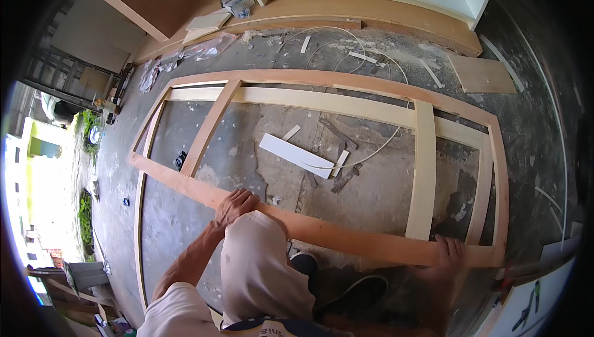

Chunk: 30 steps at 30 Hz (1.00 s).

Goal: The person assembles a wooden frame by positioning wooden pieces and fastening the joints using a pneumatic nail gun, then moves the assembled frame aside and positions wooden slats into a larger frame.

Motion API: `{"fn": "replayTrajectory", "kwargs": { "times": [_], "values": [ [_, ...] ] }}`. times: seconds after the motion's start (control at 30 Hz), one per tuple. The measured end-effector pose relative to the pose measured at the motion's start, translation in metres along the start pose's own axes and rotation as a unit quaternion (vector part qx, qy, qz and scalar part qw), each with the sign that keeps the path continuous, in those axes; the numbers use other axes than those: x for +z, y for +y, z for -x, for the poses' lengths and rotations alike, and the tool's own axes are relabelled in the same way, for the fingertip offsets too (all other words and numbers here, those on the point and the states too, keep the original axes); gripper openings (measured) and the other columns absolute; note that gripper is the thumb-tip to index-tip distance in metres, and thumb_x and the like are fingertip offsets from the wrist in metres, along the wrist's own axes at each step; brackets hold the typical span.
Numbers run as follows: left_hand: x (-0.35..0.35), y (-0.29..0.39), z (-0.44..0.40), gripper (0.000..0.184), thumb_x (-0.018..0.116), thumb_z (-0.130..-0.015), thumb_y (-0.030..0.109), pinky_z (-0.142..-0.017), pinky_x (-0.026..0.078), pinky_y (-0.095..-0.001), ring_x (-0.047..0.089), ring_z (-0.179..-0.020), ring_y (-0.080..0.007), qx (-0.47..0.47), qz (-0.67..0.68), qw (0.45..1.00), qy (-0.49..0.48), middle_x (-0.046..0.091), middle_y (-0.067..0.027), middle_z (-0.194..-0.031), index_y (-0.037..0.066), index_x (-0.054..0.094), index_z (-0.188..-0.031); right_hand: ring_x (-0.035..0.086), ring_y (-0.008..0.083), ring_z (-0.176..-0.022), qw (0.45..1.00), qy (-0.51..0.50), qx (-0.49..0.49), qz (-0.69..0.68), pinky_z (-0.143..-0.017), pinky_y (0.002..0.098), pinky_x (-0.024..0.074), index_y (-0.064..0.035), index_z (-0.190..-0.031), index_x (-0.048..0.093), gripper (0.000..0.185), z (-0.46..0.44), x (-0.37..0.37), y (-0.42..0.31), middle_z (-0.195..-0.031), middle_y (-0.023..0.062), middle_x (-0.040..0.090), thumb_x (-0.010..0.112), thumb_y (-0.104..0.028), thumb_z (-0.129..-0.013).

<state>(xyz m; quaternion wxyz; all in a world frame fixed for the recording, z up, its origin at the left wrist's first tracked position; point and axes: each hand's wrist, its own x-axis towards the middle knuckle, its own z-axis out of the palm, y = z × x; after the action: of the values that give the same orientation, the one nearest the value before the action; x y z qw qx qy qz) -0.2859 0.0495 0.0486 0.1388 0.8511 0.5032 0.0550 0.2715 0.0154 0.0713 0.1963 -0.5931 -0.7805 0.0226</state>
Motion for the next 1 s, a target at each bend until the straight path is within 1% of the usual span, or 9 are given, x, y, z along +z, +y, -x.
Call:
{"fn": "replayTrajectory", "kwargs": {
  "times": [0.23, 0.4, 0.5, 0.57, 0.7, 0.73, 0.77, 0.87, 1.0],
  "values": [
    [-0.124, 0.024, -0.069, 0.055, 0.080, -0.049, 0.005, -0.074, 0.054, -0.0423, 0.064, -0.084, -0.0365, -0.006, -0.017, 1.000, 0.018, 0.065, -0.0143, -0.089, 0.002, 0.065, -0.102, 0.061, 0.0387, -0.088, 0.998, -0.061, -0.015, 0.008, -0.080, 0.0491, 0.0491, 0.0010, -0.105, 0.063, 0.075, -0.078, -0.078, 0.004, -0.095, 0.0174, 0.061, 0.086, -0.049, -0.053],
    [-0.240, 0.017, -0.135, 0.048, 0.081, -0.055, 0.003, -0.082, 0.056, -0.0411, 0.070, -0.088, -0.0334, 0.027, -0.041, 0.996, 0.077, 0.073, -0.0132, -0.096, 0.002, 0.074, -0.103, 0.062, 0.0399, -0.094, 0.993, -0.061, -0.091, 0.040, -0.081, 0.0482, 0.0499, 0.0023, -0.110, 0.063, 0.069, -0.182, -0.165, 0.012, -0.102, 0.0182, 0.063, 0.082, -0.047, -0.066],
    [-0.306, 0.005, -0.187, 0.041, 0.087, -0.061, 0.009, -0.090, 0.052, -0.0397, 0.068, -0.097, -0.0283, 0.064, -0.068, 0.987, 0.130, 0.073, -0.0088, -0.101, 0.006, 0.076, -0.100, 0.062, 0.0404, -0.101, 0.992, -0.058, -0.108, 0.002, -0.086, 0.0483, 0.0494, 0.0022, -0.118, 0.063, 0.059, -0.257, -0.202, 0.001, -0.112, 0.0196, 0.064, 0.079, -0.036, -0.076],
    [-0.327, -0.004, -0.218, 0.037, 0.088, -0.064, 0.015, -0.101, 0.044, -0.0399, 0.064, -0.108, -0.0250, -0.003, -0.088, 0.973, 0.214, 0.073, -0.0054, -0.101, 0.009, 0.077, -0.098, 0.062, 0.0400, -0.107, 0.989, -0.021, -0.133, 0.055, -0.091, 0.0469, 0.0493, 0.0001, -0.126, 0.060, 0.052, -0.315, -0.213, -0.029, -0.119, 0.0194, 0.064, 0.075, -0.022, -0.081],
    [-0.332, 0.004, -0.266, 0.063, 0.082, -0.077, 0.019, -0.113, 0.025, -0.0510, 0.041, -0.137, -0.0314, -0.145, -0.132, 0.905, 0.378, 0.053, -0.0133, -0.139, 0.017, 0.060, -0.136, 0.062, 0.0395, -0.110, 0.984, -0.055, -0.169, 0.019, -0.092, 0.0466, 0.0507, -0.0037, -0.131, 0.057, 0.052, -0.429, -0.191, -0.120, -0.125, 0.0185, 0.063, 0.074, -0.020, -0.085],
    [-0.332, 0.014, -0.266, 0.079, 0.078, -0.081, 0.018, -0.114, 0.022, -0.0533, 0.033, -0.142, -0.0366, -0.194, -0.060, 0.908, 0.366, 0.036, -0.0178, -0.152, 0.020, 0.042, -0.151, 0.063, 0.0397, -0.109, 0.986, -0.098, -0.138, -0.003, -0.090, 0.0479, 0.0506, -0.0038, -0.127, 0.059, 0.048, -0.460, -0.178, -0.131, -0.122, 0.0189, 0.065, 0.074, -0.023, -0.086],
    [-0.332, 0.035, -0.260, 0.082, 0.077, -0.080, 0.020, -0.114, 0.022, -0.0533, 0.031, -0.142, -0.0373, -0.244, 0.003, 0.895, 0.373, 0.036, -0.0201, -0.152, 0.019, 0.039, -0.152, 0.064, 0.0400, -0.107, 0.984, -0.143, -0.104, -0.026, -0.089, 0.0493, 0.0505, -0.0038, -0.124, 0.061, 0.045, -0.483, -0.167, -0.141, -0.119, 0.0193, 0.066, 0.073, -0.027, -0.087],
    [-0.312, 0.107, -0.200, 0.072, 0.073, -0.081, 0.018, -0.114, 0.024, -0.0522, 0.033, -0.141, -0.0402, -0.327, 0.148, 0.881, 0.309, 0.039, -0.0197, -0.148, 0.012, 0.044, -0.146, 0.066, 0.0406, -0.102, 0.971, -0.235, -0.030, 0.032, -0.085, 0.0513, 0.0506, -0.0075, -0.118, 0.066, 0.040, -0.533, -0.156, -0.150, -0.108, 0.0188, 0.071, 0.072, -0.033, -0.088],
    [-0.247, 0.193, -0.047, 0.058, 0.075, -0.077, 0.018, -0.114, 0.029, -0.0519, 0.040, -0.136, -0.0400, -0.483, 0.268, 0.832, 0.062, 0.048, -0.0202, -0.141, 0.007, 0.058, -0.132, 0.067, 0.0406, -0.098, 0.973, -0.226, -0.011, 0.051, -0.084, 0.0513, 0.0510, -0.0167, -0.117, 0.069, 0.036, -0.560, -0.151, -0.138, -0.101, 0.0186, 0.072, 0.073, -0.036, -0.087]
  ]
}}
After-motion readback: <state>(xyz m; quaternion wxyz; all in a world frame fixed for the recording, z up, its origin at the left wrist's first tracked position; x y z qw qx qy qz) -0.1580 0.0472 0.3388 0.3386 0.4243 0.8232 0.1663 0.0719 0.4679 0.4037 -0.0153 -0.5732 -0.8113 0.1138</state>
